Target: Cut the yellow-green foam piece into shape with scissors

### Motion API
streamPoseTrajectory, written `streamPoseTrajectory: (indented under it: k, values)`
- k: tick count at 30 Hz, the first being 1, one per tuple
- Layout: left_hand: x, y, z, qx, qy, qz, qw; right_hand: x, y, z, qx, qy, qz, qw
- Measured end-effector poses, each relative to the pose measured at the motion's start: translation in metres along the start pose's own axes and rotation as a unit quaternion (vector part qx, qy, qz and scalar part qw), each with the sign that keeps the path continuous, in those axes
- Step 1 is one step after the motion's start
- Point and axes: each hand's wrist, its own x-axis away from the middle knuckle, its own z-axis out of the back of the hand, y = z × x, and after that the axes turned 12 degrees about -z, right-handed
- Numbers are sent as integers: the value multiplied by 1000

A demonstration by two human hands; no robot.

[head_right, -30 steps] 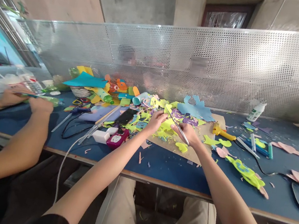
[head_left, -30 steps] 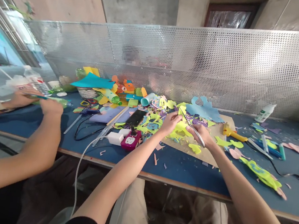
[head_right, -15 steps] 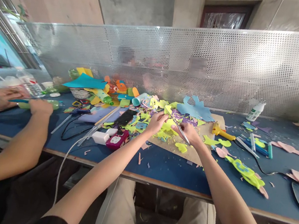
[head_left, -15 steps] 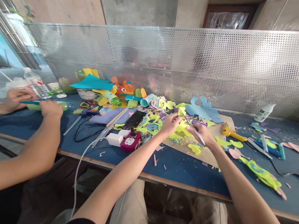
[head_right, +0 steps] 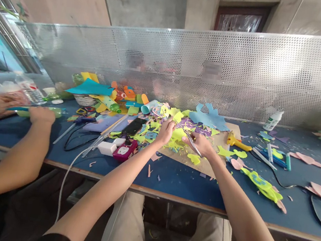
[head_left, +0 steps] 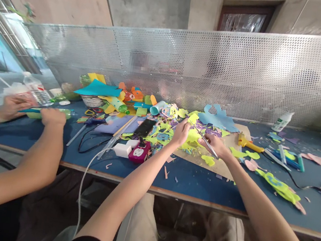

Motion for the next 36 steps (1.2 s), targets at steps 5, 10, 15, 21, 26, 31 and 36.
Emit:
streamPoseTrajectory:
  k: [5, 10, 15, 21, 26, 31, 36]
  values:
    - [-1, 4, 3, 3, -51, -12, 999, 0, -2, 0, -33, -11, 18, 999]
    - [-1, 5, 3, 11, -32, 19, 999, 1, -4, 1, -49, -13, 6, 999]
    - [-1, 6, 2, 4, -17, 28, 999, 2, -8, 2, -43, 3, -30, 999]
    - [-2, 8, 1, 7, -17, 50, 999, 1, -12, 3, -37, 45, -48, 997]
    - [-2, 6, -1, 39, -16, 62, 997, 0, -11, 1, -29, 68, -47, 996]
    - [-3, 2, -1, 52, 8, 58, 997, 2, -15, -4, -41, 63, -37, 997]
    - [-1, 0, -3, 49, 5, 53, 997, 4, -17, -5, -63, 39, -60, 995]
